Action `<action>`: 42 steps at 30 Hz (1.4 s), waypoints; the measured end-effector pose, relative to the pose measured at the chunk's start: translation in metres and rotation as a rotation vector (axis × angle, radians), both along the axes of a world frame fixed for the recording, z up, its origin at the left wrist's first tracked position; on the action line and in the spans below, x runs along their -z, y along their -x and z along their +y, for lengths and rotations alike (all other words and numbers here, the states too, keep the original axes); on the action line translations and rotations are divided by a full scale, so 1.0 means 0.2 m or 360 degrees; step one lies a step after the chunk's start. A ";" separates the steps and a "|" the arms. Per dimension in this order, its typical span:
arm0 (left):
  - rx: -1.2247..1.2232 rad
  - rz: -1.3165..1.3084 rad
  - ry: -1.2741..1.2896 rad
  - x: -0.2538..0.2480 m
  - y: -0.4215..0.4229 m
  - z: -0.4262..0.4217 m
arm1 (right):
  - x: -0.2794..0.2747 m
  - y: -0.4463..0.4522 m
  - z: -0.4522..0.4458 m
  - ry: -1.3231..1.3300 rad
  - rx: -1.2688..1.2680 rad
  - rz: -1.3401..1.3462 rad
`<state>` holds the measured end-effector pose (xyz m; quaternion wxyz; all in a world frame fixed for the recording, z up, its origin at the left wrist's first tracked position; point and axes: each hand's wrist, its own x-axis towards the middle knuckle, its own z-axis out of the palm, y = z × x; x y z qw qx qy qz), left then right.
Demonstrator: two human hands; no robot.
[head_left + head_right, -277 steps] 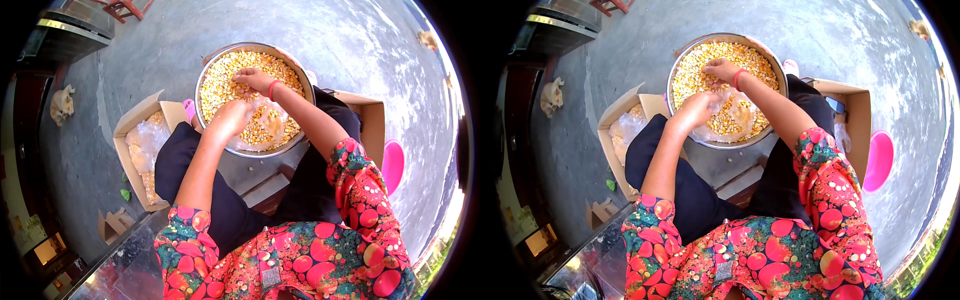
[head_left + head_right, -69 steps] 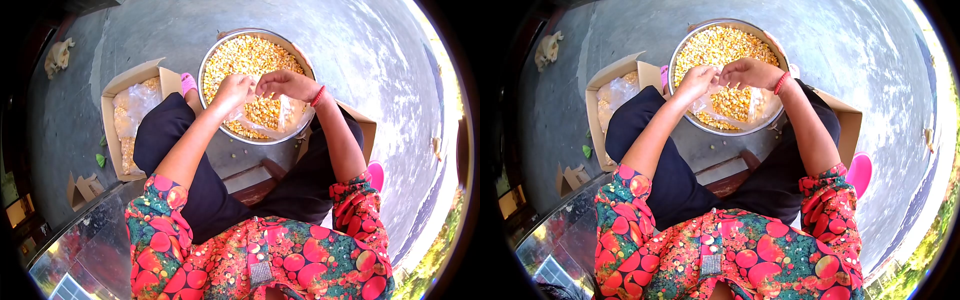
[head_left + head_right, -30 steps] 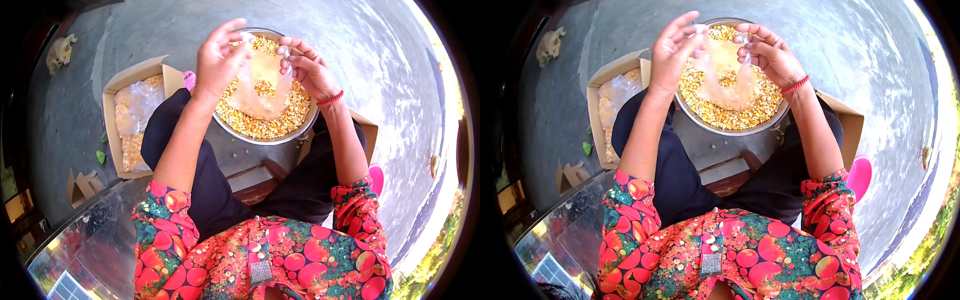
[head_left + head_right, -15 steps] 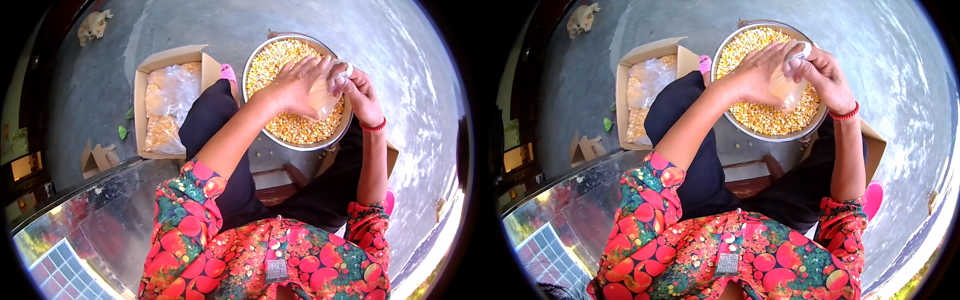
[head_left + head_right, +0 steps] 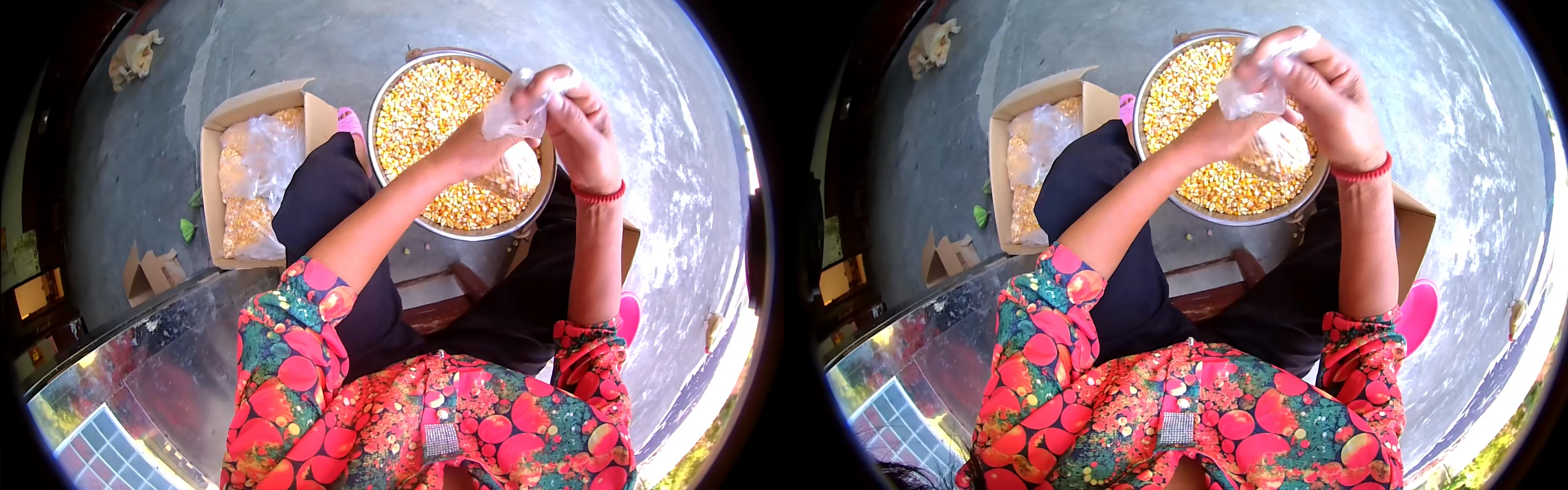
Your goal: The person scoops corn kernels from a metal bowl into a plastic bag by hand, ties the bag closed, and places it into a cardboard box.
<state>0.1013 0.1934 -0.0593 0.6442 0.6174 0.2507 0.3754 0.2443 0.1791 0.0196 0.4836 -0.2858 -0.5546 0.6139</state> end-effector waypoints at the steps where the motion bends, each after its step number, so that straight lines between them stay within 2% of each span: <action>1: 0.0002 0.0024 0.0078 0.00 0.01 0.01 | 0.02 -0.04 0.02 0.0138 0.0137 0.0025; 3: -0.0126 0.0057 0.0091 -0.02 0.06 0.02 | 0.13 -0.14 0.06 0.0369 0.0477 -0.0015; 4: -0.0197 -0.0023 0.0336 -0.02 0.08 0.04 | 0.26 -0.28 0.11 0.0443 0.0401 -0.0117; 6: -0.0495 -0.0053 0.0234 -0.01 0.12 0.08 | 0.23 -0.28 0.09 0.0371 0.0470 -0.0734; 8: -0.0739 -0.0046 0.0105 -0.03 0.20 0.14 | 0.32 -0.37 0.12 0.0280 0.0419 -0.0922; 11: -0.1016 -0.0056 -0.0004 -0.15 0.41 0.21 | 0.33 -0.41 0.12 0.0280 0.0369 -0.1129; 13: -0.1255 -0.0177 0.0265 -0.25 0.60 0.25 | 0.34 -0.40 0.12 0.0265 0.0341 -0.1207; 14: -0.1353 -0.0399 0.0322 -0.28 0.70 0.26 | 0.34 -0.38 0.12 0.0244 0.0319 -0.1224; 17: -0.1631 -0.0339 0.0317 -0.38 1.00 0.20 | 0.35 -0.34 0.12 0.0291 0.0257 -0.1213; 19: -0.1744 -0.0417 0.0268 -0.27 1.23 0.23 | 0.36 -0.32 0.12 0.0304 0.0222 -0.1200; 21: -0.1823 -0.0302 0.0230 -0.18 1.40 0.18 | 0.37 -0.31 0.12 0.0319 0.0189 -0.1196; 24: -0.2021 0.0230 -0.0015 0.11 1.68 0.13 | 0.38 -0.27 0.11 0.0371 0.0196 -0.1232; 26: -0.2105 0.0635 0.0008 0.34 1.81 0.08 | 0.39 -0.26 0.11 0.0330 0.0192 -0.1255; 28: -0.2026 0.1174 0.0046 0.52 1.77 -0.02 | 0.39 -0.25 0.11 0.0322 0.0178 -0.1277; 30: -0.1367 0.2060 0.0022 0.88 1.86 -0.14 | 0.40 -0.24 0.11 0.0322 0.0169 -0.1297; 32: -0.0907 0.2340 0.0399 1.00 1.75 -0.30 | 0.41 -0.24 0.12 0.0250 0.0145 -0.1278; 33: -0.1005 0.2250 0.0364 1.04 1.72 -0.39 | 0.39 -0.24 0.12 0.0342 0.0111 -0.1327; 35: -0.0860 0.2572 -0.0136 1.41 1.78 -0.49 | 0.41 -0.23 0.13 0.0297 0.0109 -0.1298; 36: -0.0826 0.2515 -0.0503 1.59 1.86 -0.54 | 0.42 -0.25 0.12 0.0247 0.0094 -0.1270; 39: -0.0691 0.2419 0.0039 1.34 1.78 -0.49 | 0.40 -0.25 0.11 0.0216 0.0114 -0.1229; 42: -0.0728 0.2357 0.0206 1.17 1.75 -0.45 | 0.39 -0.27 0.11 0.0225 0.0136 -0.1232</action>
